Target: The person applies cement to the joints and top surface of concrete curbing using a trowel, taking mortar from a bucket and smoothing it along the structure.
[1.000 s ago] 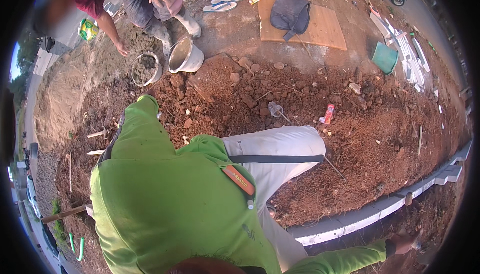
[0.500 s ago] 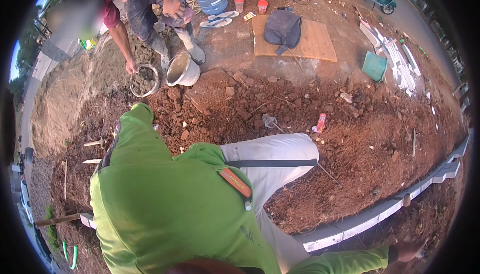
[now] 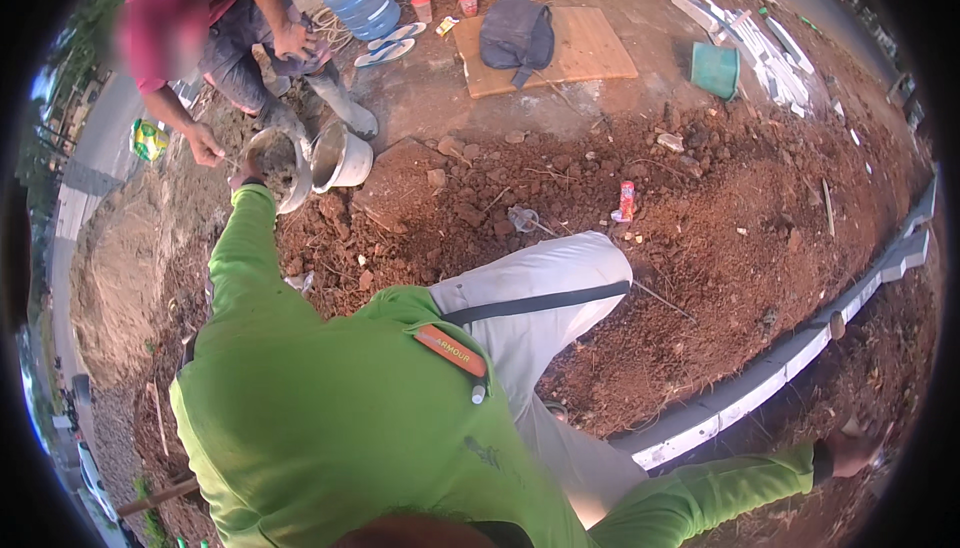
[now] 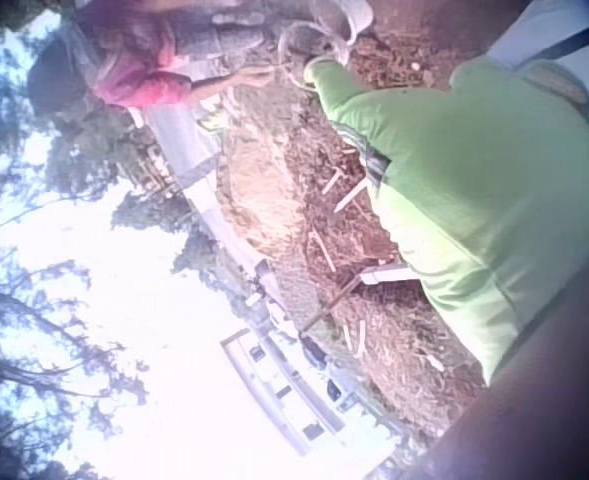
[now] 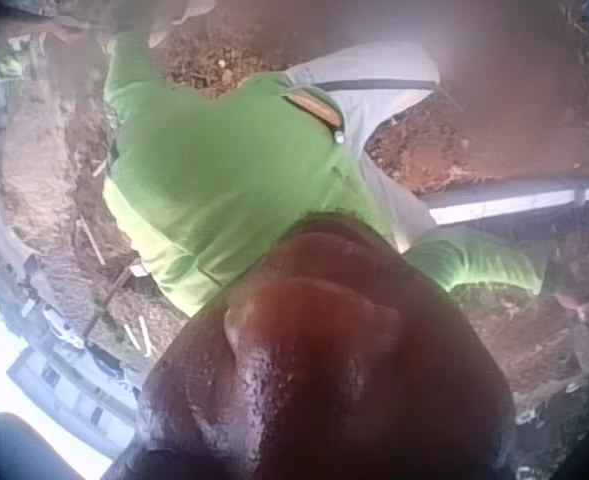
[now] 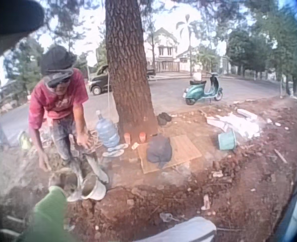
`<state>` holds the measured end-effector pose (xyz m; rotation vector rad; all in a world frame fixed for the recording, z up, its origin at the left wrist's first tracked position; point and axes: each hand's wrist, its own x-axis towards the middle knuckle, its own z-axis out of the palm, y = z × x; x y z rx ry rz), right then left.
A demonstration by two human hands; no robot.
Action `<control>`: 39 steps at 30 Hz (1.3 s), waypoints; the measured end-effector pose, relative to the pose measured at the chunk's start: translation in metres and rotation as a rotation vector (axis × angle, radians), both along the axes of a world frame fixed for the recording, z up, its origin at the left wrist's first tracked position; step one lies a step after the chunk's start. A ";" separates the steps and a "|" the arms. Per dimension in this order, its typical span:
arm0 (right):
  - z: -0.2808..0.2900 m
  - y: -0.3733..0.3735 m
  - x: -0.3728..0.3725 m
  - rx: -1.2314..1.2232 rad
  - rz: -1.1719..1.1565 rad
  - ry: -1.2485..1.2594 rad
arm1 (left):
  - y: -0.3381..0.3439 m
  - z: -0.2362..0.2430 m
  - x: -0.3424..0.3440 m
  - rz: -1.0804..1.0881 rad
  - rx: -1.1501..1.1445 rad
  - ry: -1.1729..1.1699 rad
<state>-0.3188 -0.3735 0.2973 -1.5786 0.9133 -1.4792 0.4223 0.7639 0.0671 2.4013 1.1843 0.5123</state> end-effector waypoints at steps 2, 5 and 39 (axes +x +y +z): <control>0.004 0.005 -0.028 -0.115 0.132 -0.259 | -0.030 0.029 0.077 -0.439 0.161 0.301; 0.068 0.155 0.125 0.081 -0.057 -0.770 | -0.064 0.020 0.074 -0.619 0.349 0.446; -0.142 0.496 -0.086 0.688 -0.644 -0.220 | -1.019 0.074 -0.378 -1.664 -1.398 0.573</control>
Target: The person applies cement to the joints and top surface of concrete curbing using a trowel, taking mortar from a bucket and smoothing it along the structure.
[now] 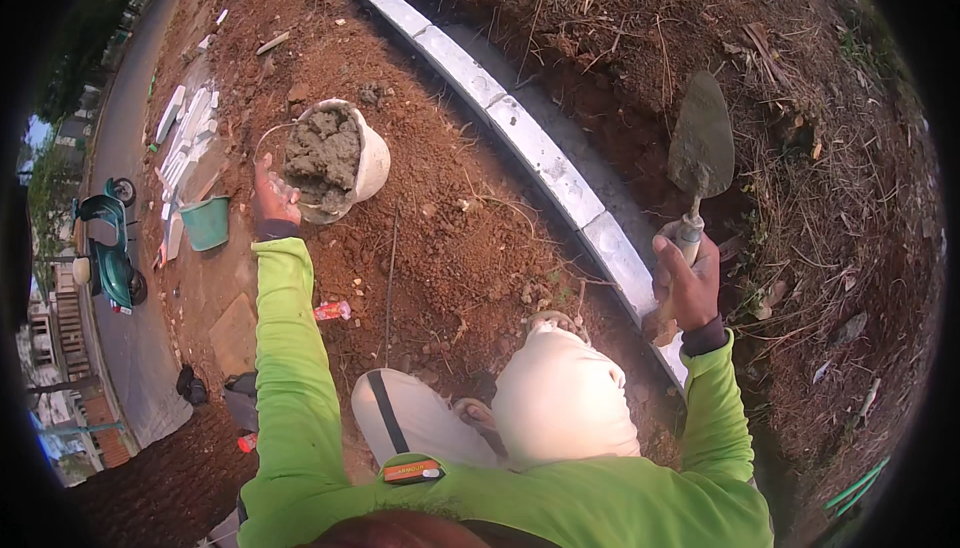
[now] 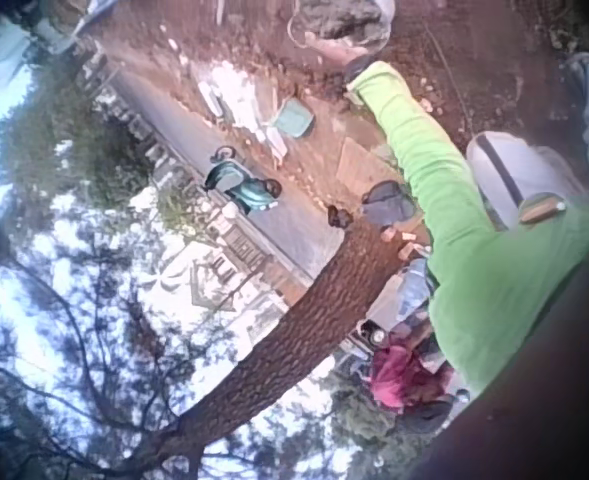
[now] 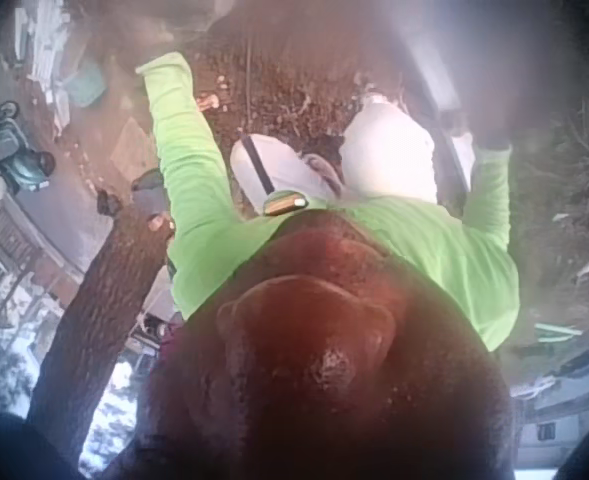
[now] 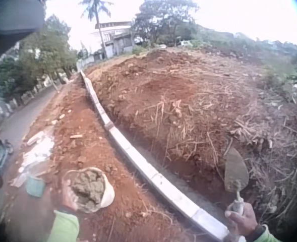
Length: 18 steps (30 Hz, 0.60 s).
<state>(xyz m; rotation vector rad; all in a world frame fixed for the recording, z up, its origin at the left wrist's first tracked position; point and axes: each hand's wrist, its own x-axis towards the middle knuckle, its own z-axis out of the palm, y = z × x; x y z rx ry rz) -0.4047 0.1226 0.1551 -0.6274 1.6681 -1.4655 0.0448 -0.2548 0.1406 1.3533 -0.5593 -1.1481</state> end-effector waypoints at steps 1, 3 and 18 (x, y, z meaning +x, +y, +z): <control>0.006 0.013 0.007 0.092 0.011 -0.022 | -0.007 -0.020 -0.016 -0.022 0.046 0.015; 0.028 0.042 0.025 0.292 -0.014 -0.178 | -0.023 -0.068 -0.022 -0.174 -0.115 -0.199; 0.239 0.145 0.088 1.052 0.143 0.223 | 0.189 0.144 0.153 -1.045 0.620 -0.854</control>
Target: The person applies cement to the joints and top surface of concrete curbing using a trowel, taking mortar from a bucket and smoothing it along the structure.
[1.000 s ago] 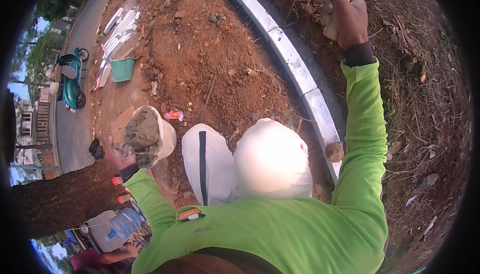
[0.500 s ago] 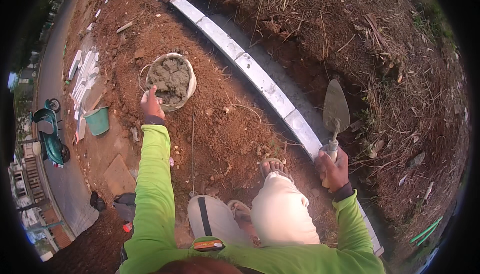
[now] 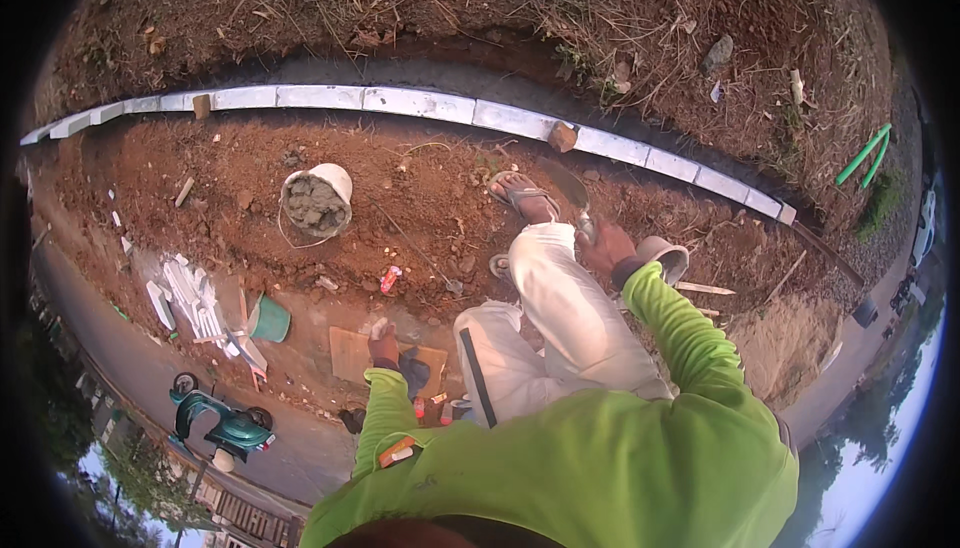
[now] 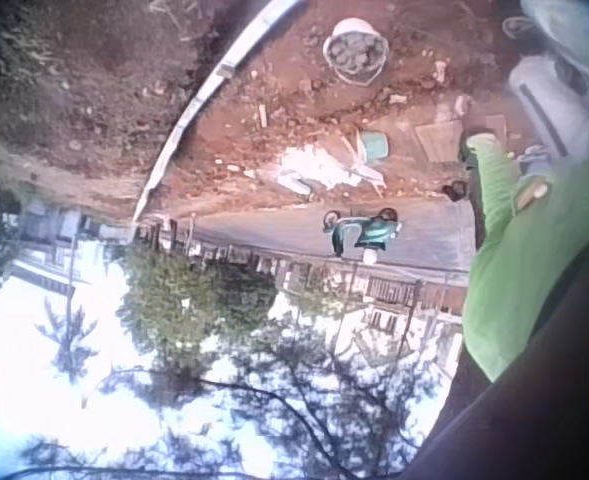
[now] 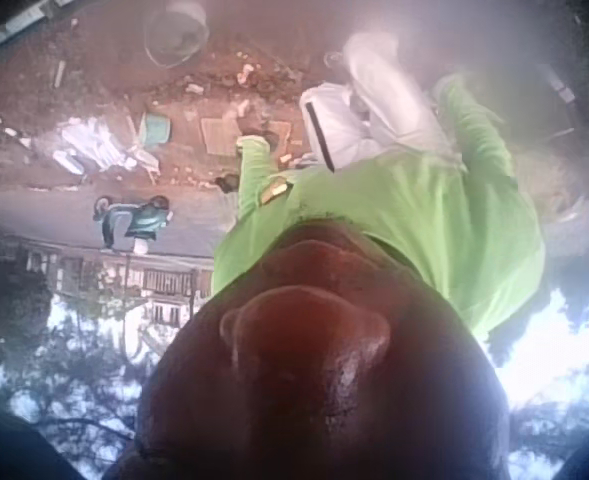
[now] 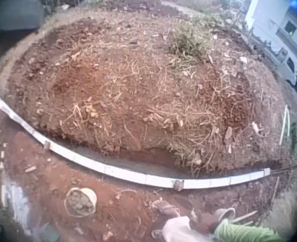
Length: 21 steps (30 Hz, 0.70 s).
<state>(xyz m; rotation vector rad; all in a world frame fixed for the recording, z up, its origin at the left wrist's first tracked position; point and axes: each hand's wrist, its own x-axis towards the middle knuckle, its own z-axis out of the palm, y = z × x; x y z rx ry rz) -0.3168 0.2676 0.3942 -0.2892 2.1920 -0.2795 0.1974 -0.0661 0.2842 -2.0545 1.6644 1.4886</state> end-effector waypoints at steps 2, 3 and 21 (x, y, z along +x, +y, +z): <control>0.003 -0.070 -0.013 -0.212 0.067 0.026 | 0.051 0.079 -0.021 0.001 0.243 -0.085; 0.041 -0.119 -0.036 -0.152 0.171 -0.109 | 0.061 0.108 -0.013 -0.015 0.344 -0.108; 0.026 0.117 -0.032 0.584 -0.177 0.327 | 0.015 0.166 0.211 0.646 0.420 0.216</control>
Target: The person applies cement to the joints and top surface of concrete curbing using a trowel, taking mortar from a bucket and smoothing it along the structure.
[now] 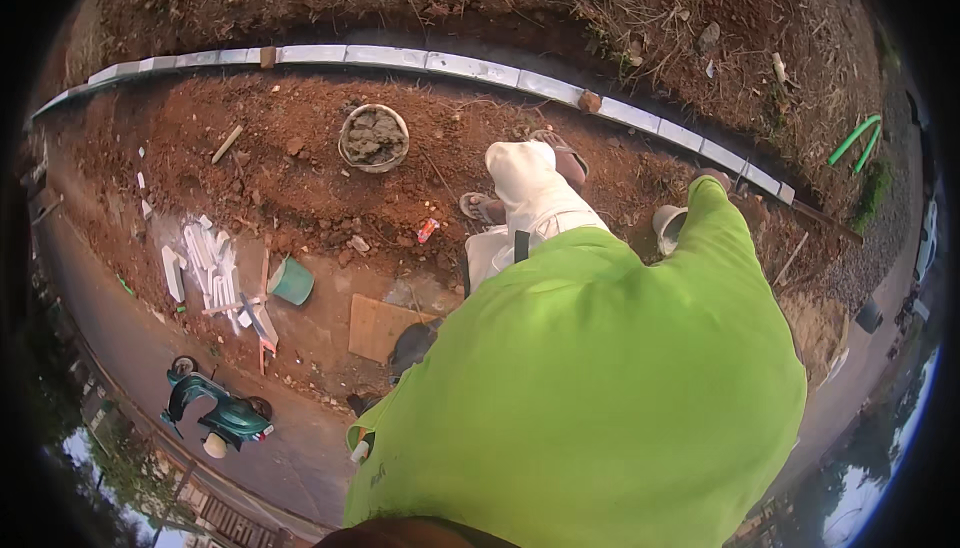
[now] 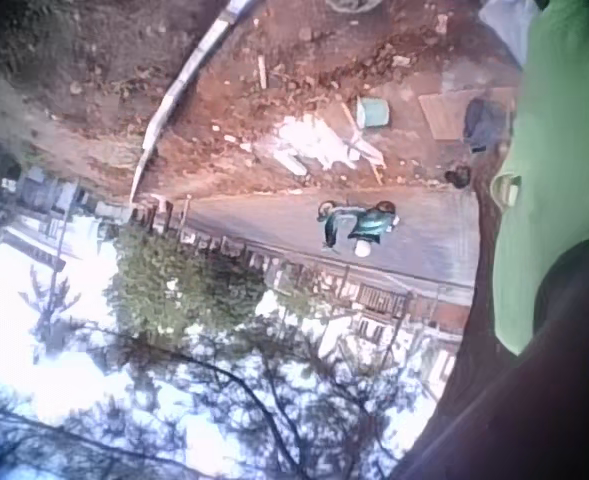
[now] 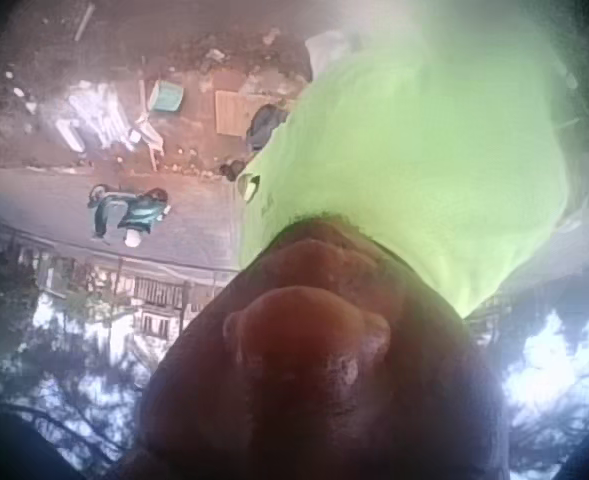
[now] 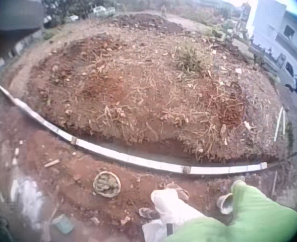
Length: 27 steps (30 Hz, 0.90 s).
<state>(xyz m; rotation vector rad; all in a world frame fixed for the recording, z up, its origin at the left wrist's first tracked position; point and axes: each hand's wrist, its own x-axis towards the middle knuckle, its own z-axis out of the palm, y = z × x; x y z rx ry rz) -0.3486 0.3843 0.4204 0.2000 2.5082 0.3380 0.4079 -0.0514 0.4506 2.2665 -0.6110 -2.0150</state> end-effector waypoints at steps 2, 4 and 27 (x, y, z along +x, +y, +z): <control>-0.045 -0.054 0.029 -0.037 0.153 -0.109 | 0.047 0.004 0.027 0.223 -0.021 0.027; -0.108 -0.111 0.062 -0.094 0.414 -0.191 | 0.086 -0.010 0.037 0.387 -0.067 0.082; -0.078 -0.588 0.194 -0.304 0.099 -0.191 | -0.224 0.020 0.104 0.195 -0.186 0.181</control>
